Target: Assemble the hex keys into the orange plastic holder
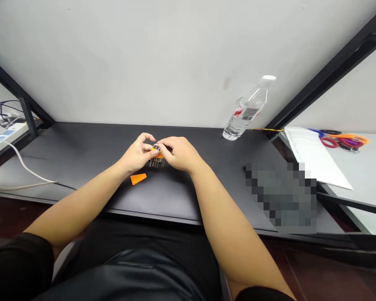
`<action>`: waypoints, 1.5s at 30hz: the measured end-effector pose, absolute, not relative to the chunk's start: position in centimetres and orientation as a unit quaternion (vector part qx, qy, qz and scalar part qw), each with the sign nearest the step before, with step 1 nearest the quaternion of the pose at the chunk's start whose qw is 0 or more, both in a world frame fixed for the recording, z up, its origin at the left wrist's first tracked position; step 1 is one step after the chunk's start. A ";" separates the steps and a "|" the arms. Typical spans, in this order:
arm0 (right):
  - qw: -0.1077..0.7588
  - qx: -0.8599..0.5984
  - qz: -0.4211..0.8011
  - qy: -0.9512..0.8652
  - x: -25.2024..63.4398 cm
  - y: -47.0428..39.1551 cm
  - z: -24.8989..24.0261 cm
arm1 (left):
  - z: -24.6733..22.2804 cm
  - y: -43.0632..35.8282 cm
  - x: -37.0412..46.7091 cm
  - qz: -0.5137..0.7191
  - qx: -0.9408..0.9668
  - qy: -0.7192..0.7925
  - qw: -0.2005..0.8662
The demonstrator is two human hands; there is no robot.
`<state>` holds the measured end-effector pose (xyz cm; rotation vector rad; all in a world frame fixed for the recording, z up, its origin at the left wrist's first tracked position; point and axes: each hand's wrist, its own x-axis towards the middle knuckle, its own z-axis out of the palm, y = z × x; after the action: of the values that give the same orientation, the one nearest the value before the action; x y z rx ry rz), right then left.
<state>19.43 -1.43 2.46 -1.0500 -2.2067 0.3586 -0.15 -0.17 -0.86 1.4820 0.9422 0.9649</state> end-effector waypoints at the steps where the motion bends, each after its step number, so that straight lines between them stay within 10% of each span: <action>1: 0.325 -0.406 0.149 -0.841 19.4 -1.5 2.5 | -0.8 -0.1 -0.2 0.401 0.627 0.391 0.541; 20: 0.292 -0.356 0.484 -0.744 19.6 -1.5 2.6 | 1.3 -1.0 -0.6 0.359 0.647 0.301 0.601; 45: 0.198 -0.356 0.461 -0.788 22.3 -1.4 3.7 | 1.8 -0.7 -1.7 0.261 0.799 0.303 0.449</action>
<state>22.30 -1.40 3.66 -0.9955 -2.2062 1.2904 -1.65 -0.72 1.80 1.9753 0.7500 0.6451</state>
